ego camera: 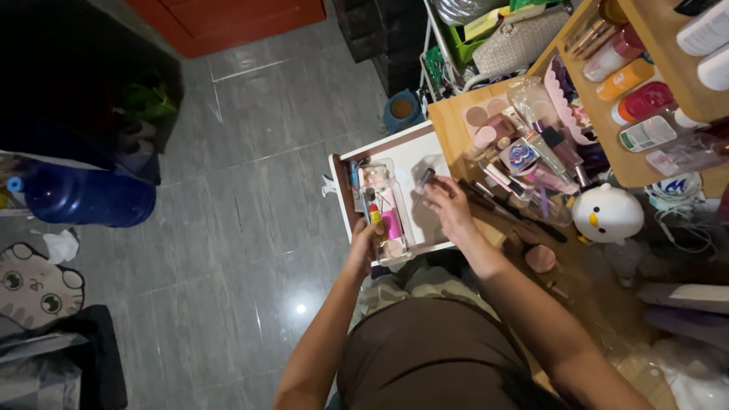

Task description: The person empties a bedroom drawer and reorganizes its contents. They remove various cosmetic items including compacts, tubes, and brushes, place them on the desk, then return them into the drawer in a more organized arrangement.

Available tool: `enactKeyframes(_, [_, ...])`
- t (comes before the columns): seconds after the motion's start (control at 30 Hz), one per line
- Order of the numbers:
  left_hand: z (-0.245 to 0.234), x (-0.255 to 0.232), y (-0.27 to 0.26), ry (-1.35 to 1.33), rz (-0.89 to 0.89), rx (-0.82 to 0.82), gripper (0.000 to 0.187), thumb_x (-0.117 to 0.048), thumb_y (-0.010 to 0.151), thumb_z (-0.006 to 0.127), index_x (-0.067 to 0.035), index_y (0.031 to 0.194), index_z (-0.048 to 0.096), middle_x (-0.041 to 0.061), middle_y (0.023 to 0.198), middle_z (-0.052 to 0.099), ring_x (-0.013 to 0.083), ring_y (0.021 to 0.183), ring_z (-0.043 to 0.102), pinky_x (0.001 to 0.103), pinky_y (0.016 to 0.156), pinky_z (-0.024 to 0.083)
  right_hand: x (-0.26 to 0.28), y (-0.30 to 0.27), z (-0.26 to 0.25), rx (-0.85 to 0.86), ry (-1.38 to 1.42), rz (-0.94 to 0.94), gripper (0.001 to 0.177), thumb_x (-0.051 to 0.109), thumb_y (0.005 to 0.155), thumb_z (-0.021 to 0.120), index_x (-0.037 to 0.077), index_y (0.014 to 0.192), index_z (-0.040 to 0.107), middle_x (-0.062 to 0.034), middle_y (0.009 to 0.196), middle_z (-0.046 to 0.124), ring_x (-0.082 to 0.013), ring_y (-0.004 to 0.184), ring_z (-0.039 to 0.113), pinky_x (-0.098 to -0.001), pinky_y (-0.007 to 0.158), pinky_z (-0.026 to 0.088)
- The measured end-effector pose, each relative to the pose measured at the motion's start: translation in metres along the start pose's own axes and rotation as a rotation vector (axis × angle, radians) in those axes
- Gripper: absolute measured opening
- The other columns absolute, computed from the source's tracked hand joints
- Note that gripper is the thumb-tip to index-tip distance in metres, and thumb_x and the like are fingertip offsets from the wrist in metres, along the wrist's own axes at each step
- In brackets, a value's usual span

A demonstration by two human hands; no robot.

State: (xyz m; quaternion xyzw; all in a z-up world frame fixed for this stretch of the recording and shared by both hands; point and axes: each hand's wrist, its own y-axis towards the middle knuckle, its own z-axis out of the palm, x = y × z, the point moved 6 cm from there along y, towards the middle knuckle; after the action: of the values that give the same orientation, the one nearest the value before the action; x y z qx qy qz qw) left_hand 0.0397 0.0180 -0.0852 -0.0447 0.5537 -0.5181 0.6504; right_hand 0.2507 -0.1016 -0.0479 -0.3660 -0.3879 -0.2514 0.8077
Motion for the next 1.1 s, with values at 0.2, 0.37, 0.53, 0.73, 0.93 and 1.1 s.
enactKeyframes(0.2, [0.014,-0.005,0.009,-0.065,-0.002,0.054,0.037,-0.014,0.075,0.063,-0.011,0.110,0.056,0.009,0.098,0.064,0.0224,0.085,0.064,0.037,0.067,0.061,0.034,-0.017,0.021,0.066,-0.156,-0.187,0.025,0.009,0.093,0.073,0.009,0.116,0.063,-0.0043,0.112,0.072,-0.0129,0.102,0.067,-0.0275,0.085,0.052])
enactKeyframes(0.37, [0.025,-0.009,0.007,0.102,0.015,0.025,0.043,-0.017,0.079,0.064,-0.009,0.120,0.054,0.010,0.100,0.065,0.0209,0.082,0.063,0.035,0.063,0.052,0.051,-0.029,0.054,0.103,-0.440,-0.149,0.031,0.008,0.092,0.076,0.005,0.119,0.063,-0.0052,0.105,0.070,-0.0140,0.097,0.066,-0.0273,0.085,0.055])
enactKeyframes(0.53, [0.042,-0.015,0.000,0.114,0.089,0.041,0.047,-0.020,0.088,0.063,-0.013,0.133,0.051,0.010,0.106,0.067,0.0210,0.092,0.070,0.036,0.070,0.060,0.021,-0.038,0.084,0.194,-0.435,0.091,0.049,0.010,0.089,0.074,0.006,0.136,0.060,-0.0045,0.095,0.071,-0.0106,0.083,0.068,-0.0222,0.072,0.056])
enactKeyframes(0.73, [0.050,-0.013,0.005,0.200,0.263,0.129,0.052,-0.015,0.088,0.064,-0.007,0.137,0.050,0.011,0.113,0.068,0.0195,0.097,0.070,0.036,0.079,0.061,0.007,-0.007,0.079,0.092,-0.309,-0.046,0.031,0.007,0.090,0.074,-0.004,0.119,0.068,-0.0077,0.090,0.075,-0.0124,0.075,0.070,-0.0240,0.065,0.056])
enactKeyframes(0.93, [0.046,-0.008,0.015,0.324,0.339,0.156,0.057,-0.017,0.084,0.067,-0.006,0.138,0.051,0.013,0.112,0.069,0.0191,0.094,0.070,0.033,0.081,0.059,0.007,0.007,0.059,0.053,-0.714,-0.056,0.027,0.016,0.085,0.078,-0.003,0.104,0.073,-0.0142,0.086,0.075,-0.0179,0.072,0.073,-0.0292,0.064,0.058])
enactKeyframes(1.1, [0.052,-0.017,0.006,0.531,0.416,0.104,0.061,-0.020,0.084,0.072,-0.007,0.140,0.051,0.015,0.111,0.071,0.0188,0.096,0.070,0.030,0.082,0.058,0.035,-0.003,0.066,-0.036,-1.063,-0.620,0.035,0.018,0.073,0.086,0.001,0.103,0.076,-0.0173,0.096,0.073,-0.0294,0.086,0.072,-0.0356,0.078,0.057])
